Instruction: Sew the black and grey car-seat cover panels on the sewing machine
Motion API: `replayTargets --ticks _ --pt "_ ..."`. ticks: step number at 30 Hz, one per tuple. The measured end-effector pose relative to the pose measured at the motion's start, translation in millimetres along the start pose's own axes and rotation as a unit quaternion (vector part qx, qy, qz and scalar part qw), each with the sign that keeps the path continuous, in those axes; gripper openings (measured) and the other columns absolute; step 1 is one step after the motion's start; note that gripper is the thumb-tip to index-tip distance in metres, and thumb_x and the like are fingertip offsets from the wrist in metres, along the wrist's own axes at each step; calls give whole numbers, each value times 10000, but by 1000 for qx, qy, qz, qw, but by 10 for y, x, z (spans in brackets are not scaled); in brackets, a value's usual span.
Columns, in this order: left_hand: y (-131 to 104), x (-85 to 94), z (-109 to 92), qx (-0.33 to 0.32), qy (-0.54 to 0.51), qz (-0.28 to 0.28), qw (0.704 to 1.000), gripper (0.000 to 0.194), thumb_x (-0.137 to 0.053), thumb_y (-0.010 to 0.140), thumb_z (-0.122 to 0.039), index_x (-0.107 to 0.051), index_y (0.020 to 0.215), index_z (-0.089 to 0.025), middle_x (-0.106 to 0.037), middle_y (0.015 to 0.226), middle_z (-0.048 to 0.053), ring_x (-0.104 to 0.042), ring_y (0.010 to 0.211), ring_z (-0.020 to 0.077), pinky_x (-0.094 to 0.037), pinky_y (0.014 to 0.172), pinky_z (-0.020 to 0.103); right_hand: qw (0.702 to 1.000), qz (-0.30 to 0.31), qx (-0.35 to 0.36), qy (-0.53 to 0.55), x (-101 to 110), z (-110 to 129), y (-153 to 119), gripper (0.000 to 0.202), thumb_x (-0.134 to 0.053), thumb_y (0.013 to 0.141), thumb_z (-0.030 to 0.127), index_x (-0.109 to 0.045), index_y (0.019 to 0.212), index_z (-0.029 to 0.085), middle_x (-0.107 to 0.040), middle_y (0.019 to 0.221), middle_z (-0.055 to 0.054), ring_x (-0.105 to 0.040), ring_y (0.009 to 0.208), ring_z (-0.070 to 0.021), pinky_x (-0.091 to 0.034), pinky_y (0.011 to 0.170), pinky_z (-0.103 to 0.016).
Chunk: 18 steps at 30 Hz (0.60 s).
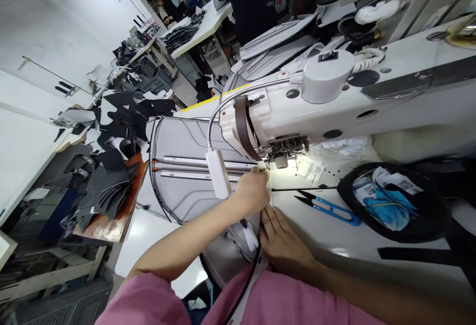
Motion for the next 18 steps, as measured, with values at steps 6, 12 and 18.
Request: replayTargets --ticks 6,12,18 --pt "39 111 3 30 9 -16 999 318 -516 735 -104 -605 1040 -109 -600 1055 157 -612 927 242 -515 750 322 996 -23 -55 -69 -41 -33 -36 389 -420 796 162 -680 1029 -10 -578 1198 -306 -559 1150 -366 -455 982 -481" --pt "-548 49 76 69 -38 -35 996 644 -531 752 -185 -389 1380 -148 -489 1215 153 -477 1106 298 -467 918 419 993 -46 -17 -104 27 -9 19 394 -380 789 131 -671 1014 -11 -649 1059 -292 -628 1032 -352 -444 943 -502" --pt "-362 -133 43 58 -56 -50 996 576 -471 786 -144 -434 1360 -171 -542 1108 130 -528 1034 270 -498 801 363 992 -30 14 -125 126 -61 142 349 -414 771 147 -664 969 4 -658 1005 -303 -653 978 -349 -442 915 -495"
Point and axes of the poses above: each hand's wrist, its own y-axis towards the middle knuckle, its own x-axis out of the back of the hand, z = x × y, the point moved 9 cm from there along y, towards the middle knuckle
